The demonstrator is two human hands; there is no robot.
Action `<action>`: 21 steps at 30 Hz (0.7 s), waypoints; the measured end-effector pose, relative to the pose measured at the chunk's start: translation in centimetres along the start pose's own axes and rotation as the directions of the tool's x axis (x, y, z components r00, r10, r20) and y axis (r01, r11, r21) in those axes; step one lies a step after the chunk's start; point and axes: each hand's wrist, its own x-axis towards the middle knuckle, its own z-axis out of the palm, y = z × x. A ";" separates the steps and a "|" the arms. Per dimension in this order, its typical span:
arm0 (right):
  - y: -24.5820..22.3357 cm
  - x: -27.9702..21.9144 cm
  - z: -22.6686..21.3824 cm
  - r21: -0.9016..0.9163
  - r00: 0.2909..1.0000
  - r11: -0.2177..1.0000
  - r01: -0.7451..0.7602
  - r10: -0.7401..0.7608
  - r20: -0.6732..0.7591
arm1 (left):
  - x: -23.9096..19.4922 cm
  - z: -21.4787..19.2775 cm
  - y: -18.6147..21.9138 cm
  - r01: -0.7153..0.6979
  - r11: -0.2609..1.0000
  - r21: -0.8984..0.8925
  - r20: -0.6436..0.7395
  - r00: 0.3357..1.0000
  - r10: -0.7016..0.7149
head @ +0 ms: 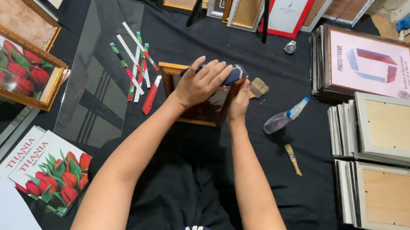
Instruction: The person wipes the surface of a gold photo frame with a dark cloth, rotating the frame to clean all sides. The person continues wiping the frame repeatedly while seated on the floor.
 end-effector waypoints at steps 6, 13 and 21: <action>-0.3 -0.9 0.0 0.027 0.999 0.999 -0.023 0.022 0.023 | 0.8 2.1 -0.7 0.200 0.979 -0.035 -0.019 0.980 -0.200; -1.3 -1.3 0.3 0.035 0.996 0.996 -0.085 0.084 0.026 | -2.7 0.5 -3.6 0.165 0.986 -0.034 0.017 0.986 -0.164; -0.4 -1.0 -0.1 0.000 0.998 0.998 -0.065 0.065 0.016 | -4.1 0.6 -4.1 0.449 0.884 0.129 0.010 0.891 -0.454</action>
